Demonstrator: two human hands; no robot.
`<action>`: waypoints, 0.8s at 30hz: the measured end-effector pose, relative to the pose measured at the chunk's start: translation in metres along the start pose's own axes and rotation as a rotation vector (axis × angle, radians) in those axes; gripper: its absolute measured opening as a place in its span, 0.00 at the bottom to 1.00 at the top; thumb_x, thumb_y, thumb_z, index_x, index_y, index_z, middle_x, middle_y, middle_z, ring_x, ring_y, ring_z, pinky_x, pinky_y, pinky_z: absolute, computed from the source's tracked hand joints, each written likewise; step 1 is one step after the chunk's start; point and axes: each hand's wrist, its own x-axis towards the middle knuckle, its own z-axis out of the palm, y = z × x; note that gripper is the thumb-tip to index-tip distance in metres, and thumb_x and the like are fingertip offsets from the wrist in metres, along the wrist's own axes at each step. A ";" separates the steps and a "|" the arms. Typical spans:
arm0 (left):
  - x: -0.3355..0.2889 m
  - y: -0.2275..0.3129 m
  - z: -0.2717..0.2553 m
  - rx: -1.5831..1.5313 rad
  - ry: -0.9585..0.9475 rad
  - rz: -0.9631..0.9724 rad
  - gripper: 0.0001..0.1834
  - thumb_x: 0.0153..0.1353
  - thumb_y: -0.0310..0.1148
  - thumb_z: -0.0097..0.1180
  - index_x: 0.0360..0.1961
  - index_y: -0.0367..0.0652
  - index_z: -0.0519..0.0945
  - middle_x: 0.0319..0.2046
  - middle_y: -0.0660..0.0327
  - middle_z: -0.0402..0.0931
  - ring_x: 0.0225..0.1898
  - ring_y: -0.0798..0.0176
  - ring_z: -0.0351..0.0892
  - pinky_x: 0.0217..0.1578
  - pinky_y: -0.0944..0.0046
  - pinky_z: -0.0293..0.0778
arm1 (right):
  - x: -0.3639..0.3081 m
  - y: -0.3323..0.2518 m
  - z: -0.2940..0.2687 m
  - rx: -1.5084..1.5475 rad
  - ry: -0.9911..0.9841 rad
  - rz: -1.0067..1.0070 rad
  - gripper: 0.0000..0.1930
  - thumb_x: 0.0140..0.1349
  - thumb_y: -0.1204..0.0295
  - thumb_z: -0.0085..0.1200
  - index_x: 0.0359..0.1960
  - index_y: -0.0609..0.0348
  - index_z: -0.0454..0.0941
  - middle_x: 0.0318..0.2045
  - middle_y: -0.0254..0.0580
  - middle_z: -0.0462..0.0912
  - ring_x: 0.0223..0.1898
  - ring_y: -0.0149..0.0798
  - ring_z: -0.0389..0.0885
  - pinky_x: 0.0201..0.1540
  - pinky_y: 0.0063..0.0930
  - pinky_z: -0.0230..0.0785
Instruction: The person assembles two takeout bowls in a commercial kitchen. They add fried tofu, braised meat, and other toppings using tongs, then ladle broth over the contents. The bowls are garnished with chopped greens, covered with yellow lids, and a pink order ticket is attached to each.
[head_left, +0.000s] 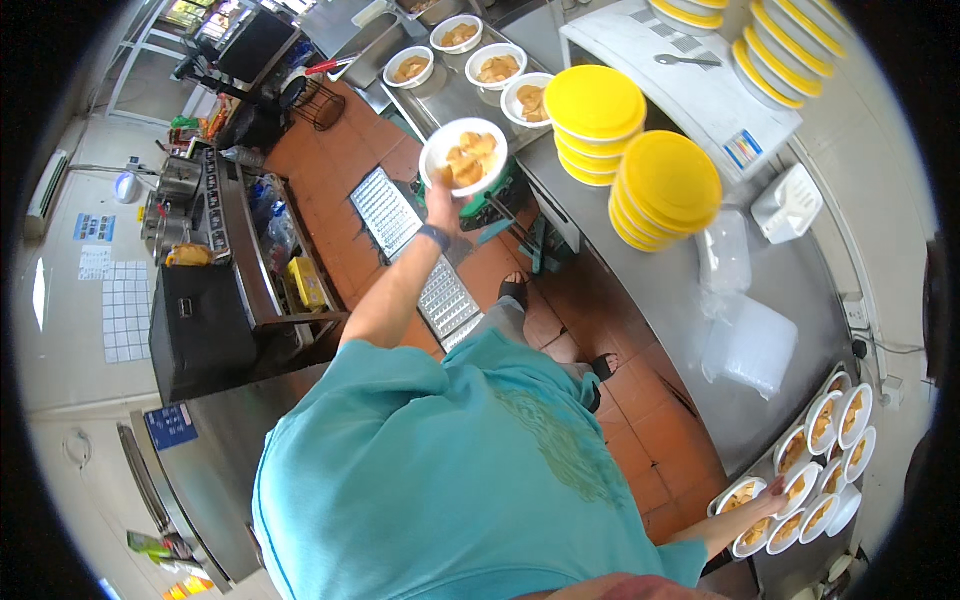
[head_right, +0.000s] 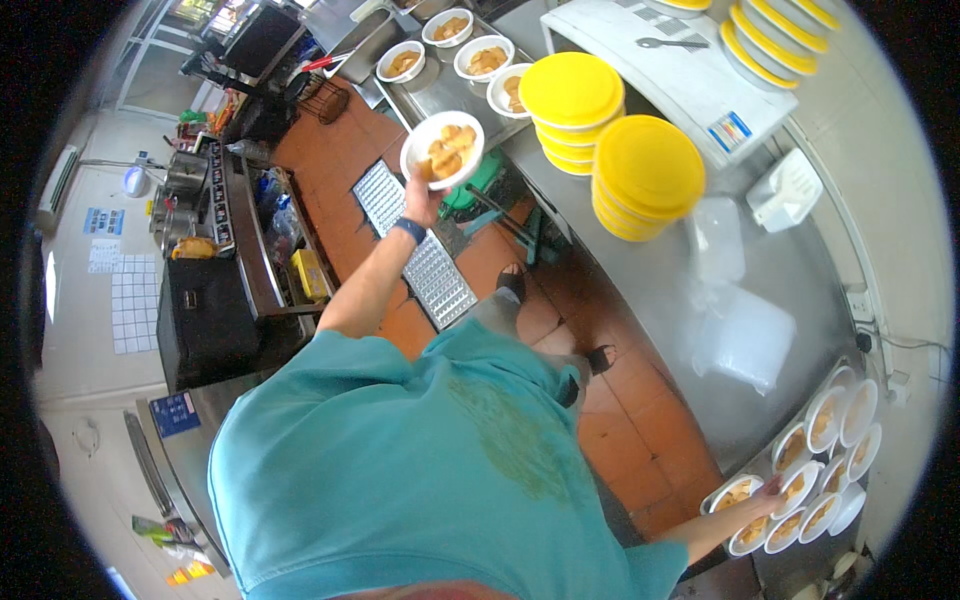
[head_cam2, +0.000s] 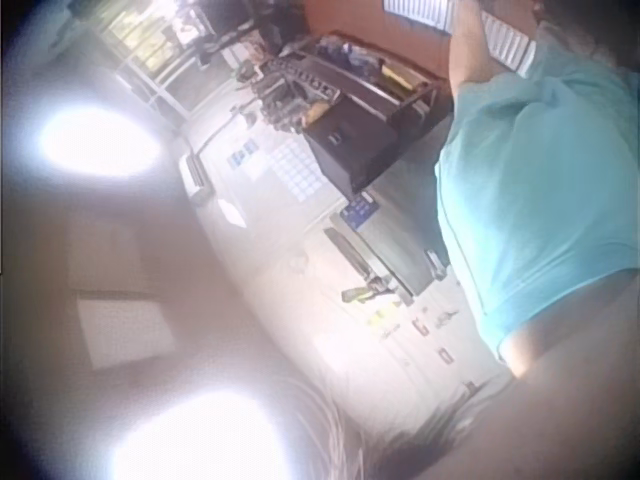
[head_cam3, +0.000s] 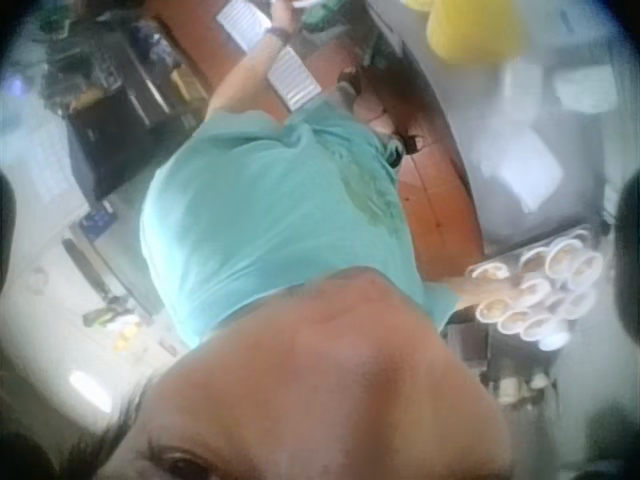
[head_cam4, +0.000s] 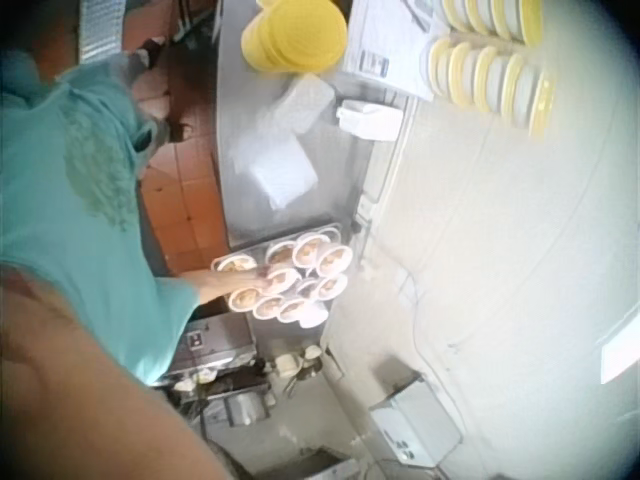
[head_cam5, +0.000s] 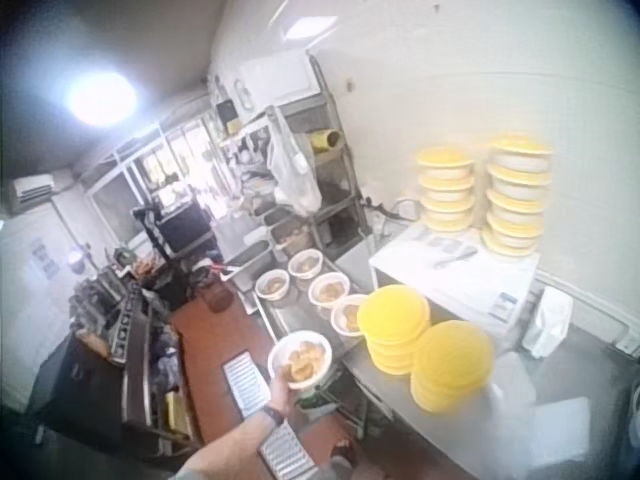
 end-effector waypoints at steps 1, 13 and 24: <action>0.039 0.008 -0.010 -0.033 -0.010 0.019 0.26 0.72 0.47 0.47 0.64 0.45 0.65 0.53 0.53 0.77 0.46 0.54 0.84 0.25 0.60 0.83 | -0.046 0.000 0.008 -0.006 0.023 -0.072 0.20 0.65 0.67 0.45 0.50 0.73 0.77 0.37 0.54 0.82 0.41 0.51 0.81 0.51 0.44 0.79; 0.289 0.015 0.010 -0.317 0.261 0.133 0.38 0.65 0.38 0.60 0.70 0.51 0.52 0.60 0.53 0.67 0.48 0.50 0.78 0.42 0.46 0.81 | -0.629 0.046 0.166 -0.681 -0.321 -0.188 0.20 0.74 0.69 0.37 0.59 0.70 0.72 0.54 0.61 0.77 0.58 0.48 0.74 0.65 0.50 0.62; 0.140 0.028 -0.142 -0.302 0.147 0.031 0.24 0.69 0.37 0.51 0.62 0.39 0.63 0.50 0.45 0.72 0.46 0.48 0.80 0.43 0.50 0.83 | -0.784 0.136 0.339 -0.302 -0.809 0.071 0.28 0.62 0.68 0.51 0.60 0.79 0.67 0.55 0.59 0.75 0.55 0.50 0.74 0.60 0.43 0.66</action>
